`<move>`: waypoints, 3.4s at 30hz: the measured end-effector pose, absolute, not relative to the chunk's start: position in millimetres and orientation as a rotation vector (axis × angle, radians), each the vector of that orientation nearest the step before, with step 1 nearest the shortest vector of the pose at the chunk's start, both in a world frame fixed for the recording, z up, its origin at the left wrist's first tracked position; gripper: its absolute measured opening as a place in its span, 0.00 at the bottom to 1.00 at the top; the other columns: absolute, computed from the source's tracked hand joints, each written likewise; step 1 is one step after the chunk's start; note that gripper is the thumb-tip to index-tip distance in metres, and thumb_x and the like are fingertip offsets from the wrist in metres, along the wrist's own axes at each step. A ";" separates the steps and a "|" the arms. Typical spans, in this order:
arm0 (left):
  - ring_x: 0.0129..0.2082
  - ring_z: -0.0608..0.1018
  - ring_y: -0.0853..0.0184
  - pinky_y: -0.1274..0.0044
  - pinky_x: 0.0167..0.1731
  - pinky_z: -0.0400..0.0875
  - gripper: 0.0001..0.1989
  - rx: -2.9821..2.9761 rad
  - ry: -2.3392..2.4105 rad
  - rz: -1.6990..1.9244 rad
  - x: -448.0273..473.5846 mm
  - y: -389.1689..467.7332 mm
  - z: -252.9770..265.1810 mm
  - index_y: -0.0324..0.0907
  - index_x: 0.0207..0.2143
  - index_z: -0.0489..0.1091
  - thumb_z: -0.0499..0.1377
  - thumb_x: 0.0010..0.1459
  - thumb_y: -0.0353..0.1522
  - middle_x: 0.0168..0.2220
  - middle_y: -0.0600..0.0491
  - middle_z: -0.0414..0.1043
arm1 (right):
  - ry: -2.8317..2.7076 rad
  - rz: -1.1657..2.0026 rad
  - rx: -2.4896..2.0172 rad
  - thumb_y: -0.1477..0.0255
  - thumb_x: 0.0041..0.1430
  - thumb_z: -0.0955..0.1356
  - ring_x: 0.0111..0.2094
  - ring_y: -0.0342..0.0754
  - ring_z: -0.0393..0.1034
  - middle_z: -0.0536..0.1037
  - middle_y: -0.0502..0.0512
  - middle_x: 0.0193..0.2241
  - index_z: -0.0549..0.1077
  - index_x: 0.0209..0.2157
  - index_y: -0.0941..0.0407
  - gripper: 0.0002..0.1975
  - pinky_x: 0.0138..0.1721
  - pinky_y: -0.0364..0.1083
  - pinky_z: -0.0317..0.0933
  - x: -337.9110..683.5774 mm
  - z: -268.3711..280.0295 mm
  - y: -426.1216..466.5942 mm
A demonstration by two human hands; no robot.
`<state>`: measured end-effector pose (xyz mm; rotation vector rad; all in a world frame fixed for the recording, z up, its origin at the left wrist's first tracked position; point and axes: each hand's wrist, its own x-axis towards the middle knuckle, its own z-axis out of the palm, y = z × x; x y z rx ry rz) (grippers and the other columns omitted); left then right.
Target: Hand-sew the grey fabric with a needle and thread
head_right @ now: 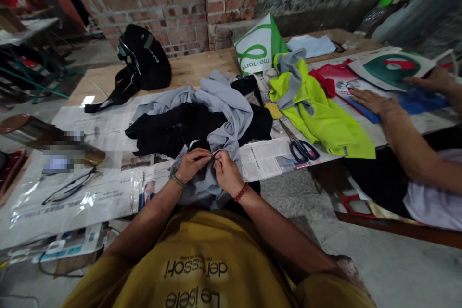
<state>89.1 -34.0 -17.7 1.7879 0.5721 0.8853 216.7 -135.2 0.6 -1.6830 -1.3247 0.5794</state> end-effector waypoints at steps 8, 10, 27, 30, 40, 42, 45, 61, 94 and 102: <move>0.34 0.78 0.67 0.75 0.38 0.73 0.06 1.712 0.614 0.885 89.2 -33.4 -23.6 0.42 0.31 0.77 0.61 0.53 0.34 0.33 0.52 0.78 | -1.393 0.537 -1.729 0.70 0.60 0.60 0.27 0.45 0.70 0.74 0.50 0.27 0.63 0.37 0.54 0.04 0.30 0.43 0.61 219.7 13.1 -130.4; 0.34 0.78 0.67 0.76 0.36 0.73 0.07 1.700 0.614 0.899 89.4 -32.7 -23.4 0.41 0.32 0.77 0.62 0.52 0.34 0.33 0.51 0.78 | -1.464 0.447 -1.739 0.68 0.60 0.61 0.25 0.45 0.69 0.74 0.50 0.26 0.67 0.35 0.54 0.05 0.29 0.43 0.60 230.9 25.6 -134.4; 0.31 0.74 0.68 0.76 0.33 0.70 0.05 1.812 0.522 1.074 90.3 -30.4 -22.8 0.41 0.28 0.77 0.62 0.51 0.33 0.30 0.50 0.73 | -1.659 0.652 -1.828 0.72 0.55 0.65 0.33 0.44 0.71 0.78 0.51 0.27 0.79 0.25 0.56 0.10 0.37 0.43 0.60 242.2 42.4 -86.7; 0.31 0.74 0.69 0.76 0.33 0.69 0.04 1.793 0.497 1.087 89.8 -31.2 -21.4 0.41 0.29 0.77 0.63 0.51 0.33 0.30 0.51 0.73 | -1.453 0.915 -1.738 0.71 0.52 0.67 0.31 0.44 0.71 0.79 0.50 0.27 0.79 0.27 0.57 0.08 0.35 0.42 0.61 247.0 39.7 -84.8; 0.27 0.72 0.70 0.78 0.29 0.65 0.11 1.589 0.821 0.859 87.4 -26.8 -19.8 0.41 0.31 0.77 0.66 0.45 0.36 0.28 0.54 0.74 | -0.912 1.123 -1.468 0.66 0.44 0.70 0.25 0.40 0.66 0.74 0.48 0.22 0.71 0.24 0.57 0.09 0.31 0.42 0.60 249.2 30.1 -77.7; 0.24 0.69 0.72 0.79 0.26 0.63 0.12 1.508 0.838 0.787 88.1 -25.4 -21.5 0.41 0.29 0.77 0.67 0.43 0.39 0.25 0.56 0.72 | -0.851 1.094 -1.442 0.68 0.44 0.70 0.24 0.40 0.66 0.74 0.48 0.21 0.70 0.23 0.57 0.08 0.31 0.42 0.61 246.3 29.5 -75.6; 0.23 0.68 0.74 0.80 0.25 0.62 0.14 1.410 0.835 0.762 88.1 -24.9 -20.6 0.40 0.26 0.76 0.68 0.40 0.40 0.22 0.57 0.70 | -0.742 1.065 -1.408 0.68 0.44 0.70 0.21 0.39 0.65 0.73 0.48 0.19 0.68 0.23 0.57 0.08 0.26 0.40 0.58 246.3 29.9 -72.2; 0.20 0.68 0.76 0.82 0.22 0.62 0.16 1.147 0.815 0.758 83.3 -20.3 -20.1 0.38 0.26 0.75 0.70 0.34 0.37 0.22 0.57 0.71 | -0.803 1.036 -1.195 0.58 0.53 0.70 0.28 0.45 0.75 0.76 0.46 0.26 0.60 0.34 0.53 0.18 0.23 0.41 0.66 296.2 93.9 -55.1; 0.20 0.66 0.75 0.81 0.23 0.60 0.13 1.169 0.794 0.765 81.4 -17.9 -19.5 0.38 0.24 0.75 0.68 0.37 0.38 0.21 0.57 0.70 | -0.965 0.472 -1.261 0.76 0.66 0.59 0.22 0.37 0.63 0.71 0.43 0.22 0.62 0.35 0.52 0.06 0.27 0.41 0.56 356.9 185.2 23.7; 0.20 0.66 0.75 0.80 0.22 0.59 0.11 1.167 0.827 0.782 81.6 -17.6 -19.7 0.39 0.24 0.76 0.67 0.37 0.36 0.21 0.56 0.70 | -1.333 0.661 -1.474 0.74 0.60 0.65 0.20 0.39 0.64 0.71 0.45 0.20 0.70 0.33 0.55 0.02 0.25 0.42 0.58 312.2 135.5 6.7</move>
